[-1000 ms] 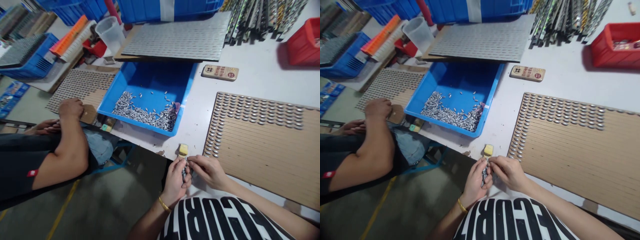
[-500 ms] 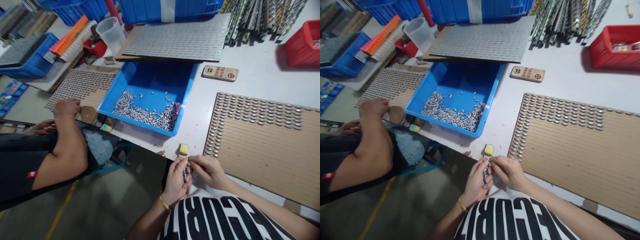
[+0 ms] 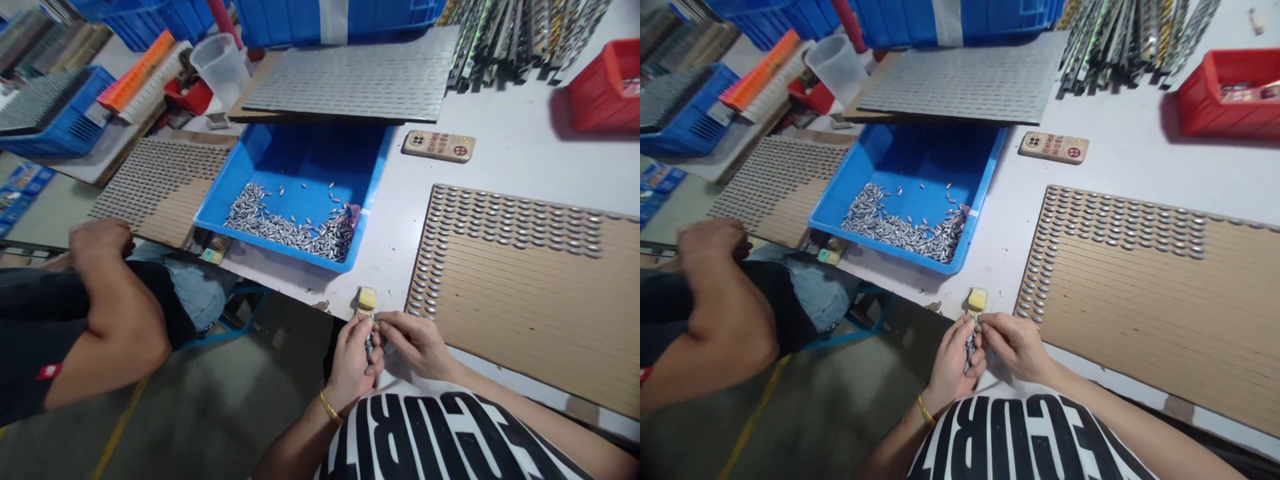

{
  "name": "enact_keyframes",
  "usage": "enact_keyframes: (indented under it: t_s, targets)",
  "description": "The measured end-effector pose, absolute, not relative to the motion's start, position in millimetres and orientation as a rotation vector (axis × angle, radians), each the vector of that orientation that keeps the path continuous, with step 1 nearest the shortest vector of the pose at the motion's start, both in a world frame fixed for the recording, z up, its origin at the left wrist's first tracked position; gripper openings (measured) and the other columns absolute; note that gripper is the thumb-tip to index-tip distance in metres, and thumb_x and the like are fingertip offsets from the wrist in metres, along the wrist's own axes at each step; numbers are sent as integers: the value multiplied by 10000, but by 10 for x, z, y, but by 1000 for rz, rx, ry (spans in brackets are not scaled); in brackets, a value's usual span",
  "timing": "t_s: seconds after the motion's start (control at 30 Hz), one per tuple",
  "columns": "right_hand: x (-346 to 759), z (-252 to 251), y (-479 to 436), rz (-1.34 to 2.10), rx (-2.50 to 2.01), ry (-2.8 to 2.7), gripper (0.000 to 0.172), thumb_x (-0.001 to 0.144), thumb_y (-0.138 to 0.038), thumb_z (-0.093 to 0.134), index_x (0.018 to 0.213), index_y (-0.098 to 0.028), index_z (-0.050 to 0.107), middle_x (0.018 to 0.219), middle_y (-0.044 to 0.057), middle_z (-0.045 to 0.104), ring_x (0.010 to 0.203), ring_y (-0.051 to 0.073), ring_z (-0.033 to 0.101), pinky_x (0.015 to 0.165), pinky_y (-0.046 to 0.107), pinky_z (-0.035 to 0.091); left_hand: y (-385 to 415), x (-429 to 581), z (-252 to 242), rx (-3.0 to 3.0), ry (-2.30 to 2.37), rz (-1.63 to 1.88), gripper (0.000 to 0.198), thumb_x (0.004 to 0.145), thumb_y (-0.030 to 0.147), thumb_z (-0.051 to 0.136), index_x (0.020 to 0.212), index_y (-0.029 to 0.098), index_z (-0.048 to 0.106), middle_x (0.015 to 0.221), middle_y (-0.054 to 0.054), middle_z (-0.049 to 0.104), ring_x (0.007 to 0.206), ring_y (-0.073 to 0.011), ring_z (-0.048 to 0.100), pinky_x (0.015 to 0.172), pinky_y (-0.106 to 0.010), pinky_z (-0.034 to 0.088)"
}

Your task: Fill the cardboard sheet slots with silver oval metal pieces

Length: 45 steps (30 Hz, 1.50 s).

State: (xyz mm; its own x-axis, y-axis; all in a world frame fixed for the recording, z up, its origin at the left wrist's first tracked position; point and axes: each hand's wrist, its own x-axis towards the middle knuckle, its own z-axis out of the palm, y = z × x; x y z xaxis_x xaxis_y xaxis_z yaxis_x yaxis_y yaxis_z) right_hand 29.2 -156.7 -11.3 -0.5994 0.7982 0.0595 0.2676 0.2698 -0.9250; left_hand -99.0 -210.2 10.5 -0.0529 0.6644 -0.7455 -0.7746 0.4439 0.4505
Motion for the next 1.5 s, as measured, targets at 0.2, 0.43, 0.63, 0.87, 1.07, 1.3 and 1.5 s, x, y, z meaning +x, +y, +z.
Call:
enact_keyframes:
  t_s: [0.2, 0.43, 0.63, 0.87, 1.07, 1.3, 1.5]
  targets:
    - [310, -125, -1533, 1339, -937, -2065, 212, 946, -234, 447, 1051, -180, 623, 747, 22, 667, 643, 111, 609, 623, 201, 472, -2113, -994, 90, -107, 1130, 1168, 251, 787, 374, 647, 770, 185, 483, 618, 61, 469, 374, -7, 353, 313, -128, 158]
    - [301, -112, -1541, 1318, -960, -2058, 225, 953, -264, 433, 1029, -172, 624, 721, 20, 659, 596, 106, 592, 589, 200, 468, -2114, -987, 102, -94, 1127, 1169, 282, 767, 392, 666, 764, 184, 475, 610, 63, 469, 371, -6, 350, 316, -128, 158]
    - [315, -89, -1510, 1297, -903, -2100, 233, 956, -264, 424, 1028, -178, 628, 712, 17, 659, 597, 105, 605, 582, 197, 472, -2114, -987, 77, -99, 1108, 1174, 301, 762, 417, 669, 781, 189, 474, 616, 64, 471, 373, -11, 349, 318, -137, 161]
    - [345, -85, -1502, 1124, -873, -2193, 200, 942, -216, 448, 1053, -177, 609, 724, 12, 659, 621, 98, 625, 583, 189, 461, -2118, -991, 84, -100, 1129, 1154, 282, 777, 401, 657, 782, 192, 468, 619, 66, 468, 371, -7, 348, 324, -135, 153]
    - [368, -102, -1516, 1042, -864, -2235, 199, 938, -203, 457, 1077, -186, 599, 734, 19, 666, 616, 105, 624, 586, 202, 464, -2108, -990, 97, -93, 1135, 1149, 294, 774, 409, 660, 781, 195, 458, 622, 67, 465, 373, -6, 342, 326, -135, 143]
    - [370, -84, -1521, 1037, -872, -2226, 205, 939, -197, 454, 1090, -185, 592, 754, 25, 677, 638, 106, 638, 599, 199, 472, -2104, -977, 121, -95, 1143, 1150, 330, 741, 433, 687, 779, 192, 464, 617, 69, 468, 376, -4, 344, 328, -132, 152]
    - [373, -57, -1522, 888, -872, -2298, 205, 928, -197, 464, 1067, -178, 613, 682, 16, 638, 590, 109, 604, 559, 204, 446, -2120, -960, 102, -51, 1183, 1150, 345, 733, 455, 690, 768, 195, 466, 618, 69, 470, 377, -4, 349, 331, -126, 157]
